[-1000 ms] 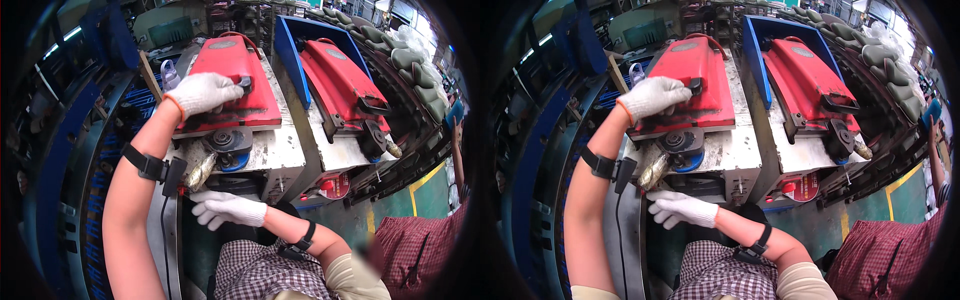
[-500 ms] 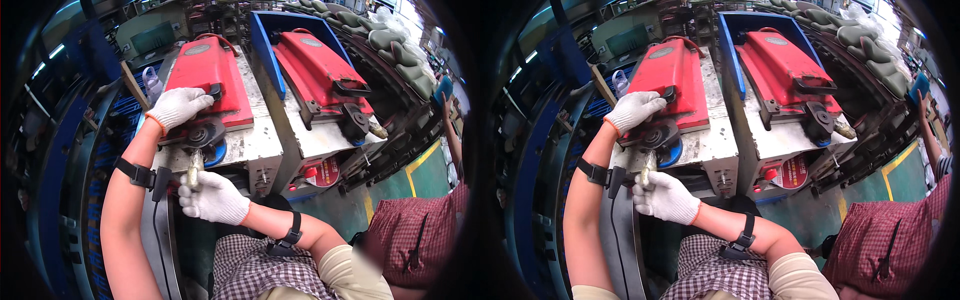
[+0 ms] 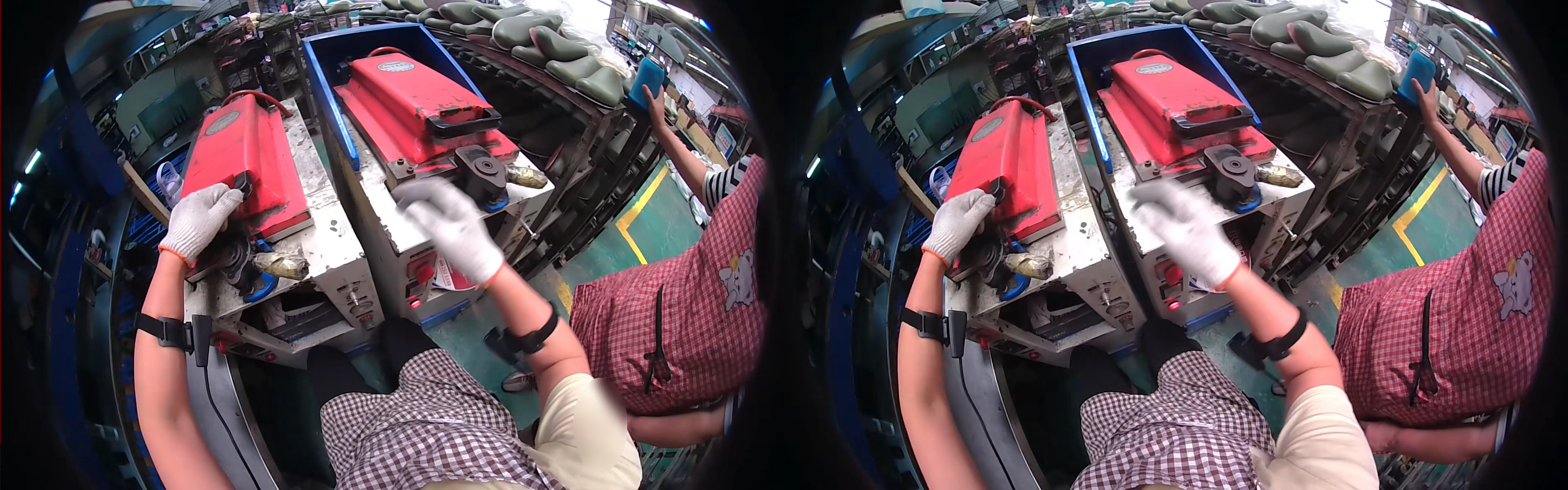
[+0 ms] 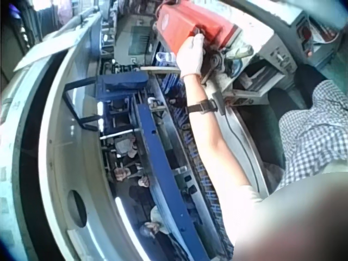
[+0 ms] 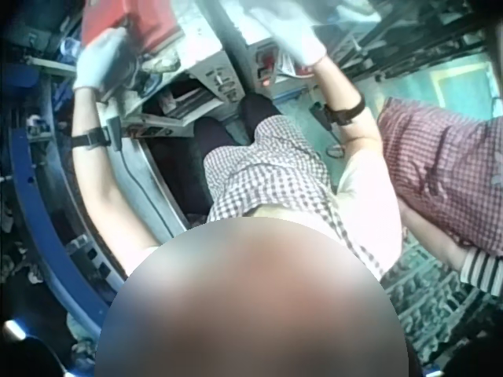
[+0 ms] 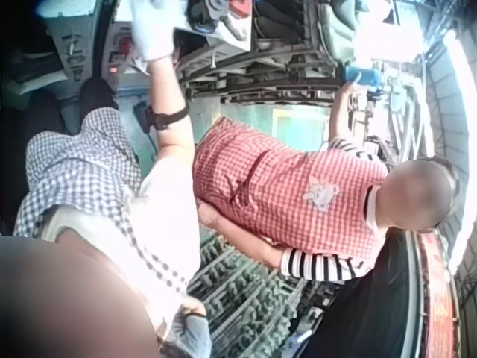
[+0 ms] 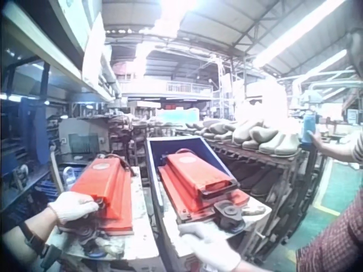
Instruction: Using a heat press machine to set soles on shoes in a factory assembly line.
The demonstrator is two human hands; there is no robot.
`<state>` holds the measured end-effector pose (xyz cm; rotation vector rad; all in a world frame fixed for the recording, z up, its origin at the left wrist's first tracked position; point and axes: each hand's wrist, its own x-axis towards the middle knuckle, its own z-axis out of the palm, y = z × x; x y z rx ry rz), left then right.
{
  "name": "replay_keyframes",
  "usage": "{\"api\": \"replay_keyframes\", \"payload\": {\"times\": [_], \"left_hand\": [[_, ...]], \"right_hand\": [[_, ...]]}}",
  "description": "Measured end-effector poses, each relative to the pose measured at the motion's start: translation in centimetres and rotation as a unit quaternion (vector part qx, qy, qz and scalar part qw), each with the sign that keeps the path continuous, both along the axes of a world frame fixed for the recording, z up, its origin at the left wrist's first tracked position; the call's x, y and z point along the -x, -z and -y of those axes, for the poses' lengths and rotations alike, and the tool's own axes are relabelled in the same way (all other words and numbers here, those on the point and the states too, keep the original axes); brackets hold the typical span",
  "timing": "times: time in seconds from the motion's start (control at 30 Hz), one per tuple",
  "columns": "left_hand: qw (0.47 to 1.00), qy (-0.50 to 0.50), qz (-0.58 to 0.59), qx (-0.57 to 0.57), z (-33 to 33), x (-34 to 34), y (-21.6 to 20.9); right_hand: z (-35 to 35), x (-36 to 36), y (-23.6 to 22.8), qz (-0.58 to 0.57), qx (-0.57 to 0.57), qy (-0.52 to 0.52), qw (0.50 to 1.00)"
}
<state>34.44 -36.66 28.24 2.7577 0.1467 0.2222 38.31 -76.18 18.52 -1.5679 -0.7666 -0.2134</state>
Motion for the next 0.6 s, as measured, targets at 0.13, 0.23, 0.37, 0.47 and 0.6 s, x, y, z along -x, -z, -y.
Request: {"api": "replay_keyframes", "payload": {"times": [0.13, 0.23, 0.37, 0.47, 0.6], "left_hand": [[0.999, -0.024, 0.032, 0.008, 0.1, -0.2, 0.8], [0.995, -0.034, 0.084, 0.041, 0.6, -0.9, 1.3], [0.959, -0.041, 0.124, 0.253, 3.2, -2.2, 0.6], [0.965, -0.001, 0.242, 0.103, 7.3, -2.9, -0.5], [0.956, 0.151, 0.228, 0.103, 15.2, -4.6, -0.6]], "right_hand": [[8.4, -5.4, -3.1, 0.171, 0.127, 0.283, 0.935], [12.0, -8.4, -3.9, 0.098, 0.258, 0.420, 0.865], [13.2, -9.6, -3.2, 0.008, 0.484, 0.362, 0.797], [13.3, -10.0, -3.2, 0.001, 0.482, 0.355, 0.801], [13.4, -10.1, -3.2, 0.000, 0.493, 0.354, 0.795]]}}
